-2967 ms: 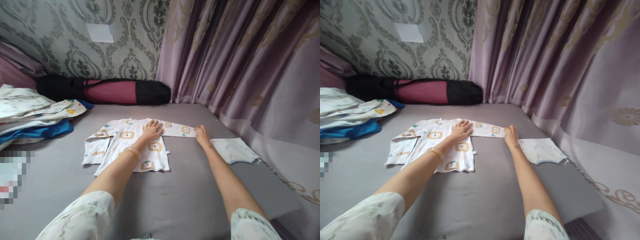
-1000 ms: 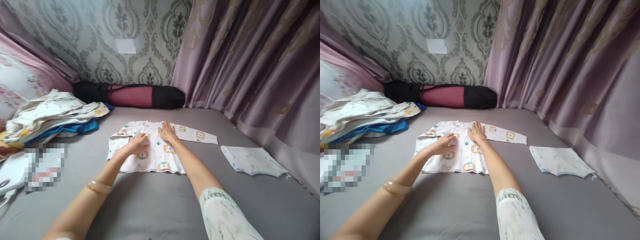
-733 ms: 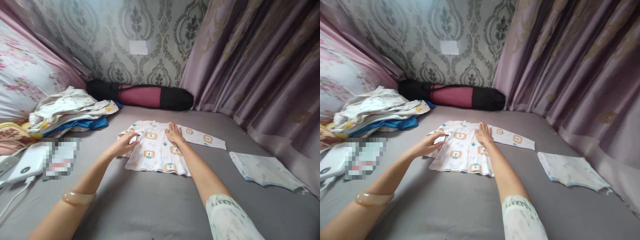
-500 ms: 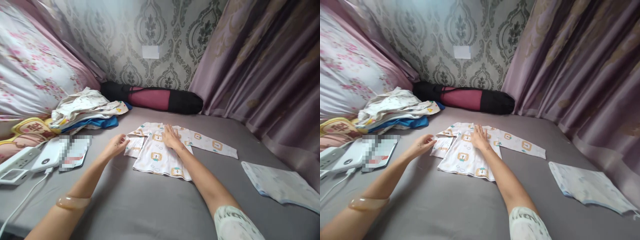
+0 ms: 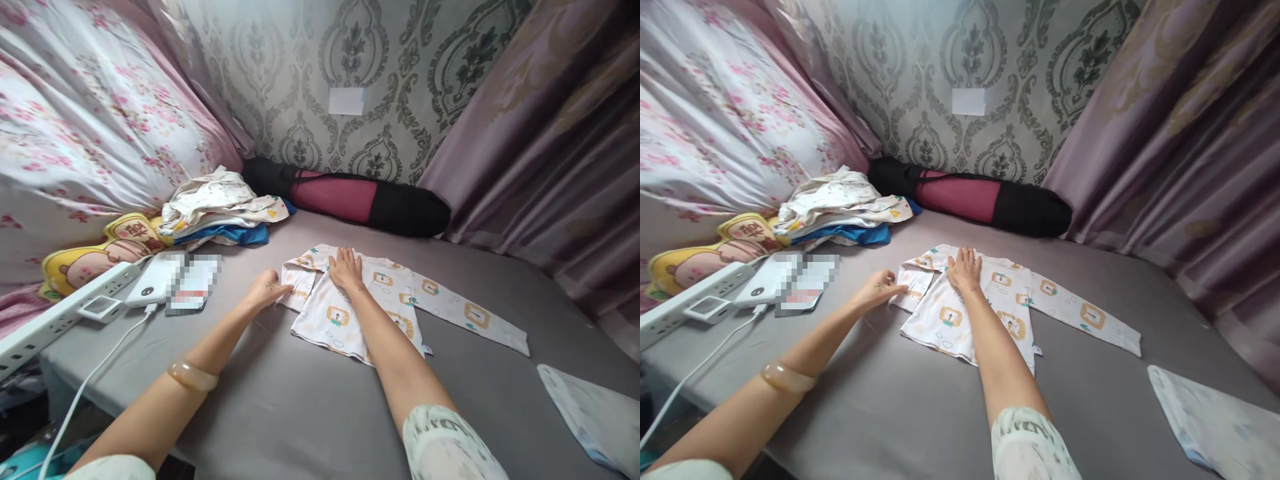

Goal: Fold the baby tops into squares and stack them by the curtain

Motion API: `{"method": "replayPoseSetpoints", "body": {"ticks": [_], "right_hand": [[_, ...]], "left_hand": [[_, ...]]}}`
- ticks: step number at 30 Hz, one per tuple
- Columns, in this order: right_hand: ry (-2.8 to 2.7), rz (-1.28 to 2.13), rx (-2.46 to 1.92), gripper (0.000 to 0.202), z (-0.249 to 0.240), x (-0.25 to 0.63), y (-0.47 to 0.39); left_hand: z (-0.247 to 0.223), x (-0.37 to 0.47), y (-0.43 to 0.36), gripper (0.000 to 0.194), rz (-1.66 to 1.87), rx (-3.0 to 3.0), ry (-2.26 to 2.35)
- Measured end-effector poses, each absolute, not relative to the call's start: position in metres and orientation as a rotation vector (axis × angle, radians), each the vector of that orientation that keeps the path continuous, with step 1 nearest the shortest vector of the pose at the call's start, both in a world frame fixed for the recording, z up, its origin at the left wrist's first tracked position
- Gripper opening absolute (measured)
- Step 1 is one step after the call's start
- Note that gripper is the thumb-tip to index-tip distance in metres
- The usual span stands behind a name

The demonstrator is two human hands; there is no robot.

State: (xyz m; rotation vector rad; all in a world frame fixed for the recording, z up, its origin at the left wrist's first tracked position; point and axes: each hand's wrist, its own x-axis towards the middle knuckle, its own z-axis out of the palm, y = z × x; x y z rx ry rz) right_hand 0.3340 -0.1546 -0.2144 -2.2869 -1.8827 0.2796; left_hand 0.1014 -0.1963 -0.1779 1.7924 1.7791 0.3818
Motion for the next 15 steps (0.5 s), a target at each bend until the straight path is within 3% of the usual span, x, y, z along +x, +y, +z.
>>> {"method": "replayPoseSetpoints", "body": {"ticks": [9,12,15], "right_hand": [[-1.899,0.197,-2.301,0.064,-0.214,0.331,-0.158],[-1.893,0.185,-2.289,0.064,-0.215,0.331,-0.157],[-1.896,0.175,-2.285,0.063,-0.216,0.331,-0.158]], "left_hand": [[-0.179,0.101,-0.188,0.027,0.408,1.691,1.511],[-0.167,0.096,-0.185,0.008,0.557,1.932,1.631],[-0.153,0.090,-0.185,0.019,0.757,2.348,1.894]]}}
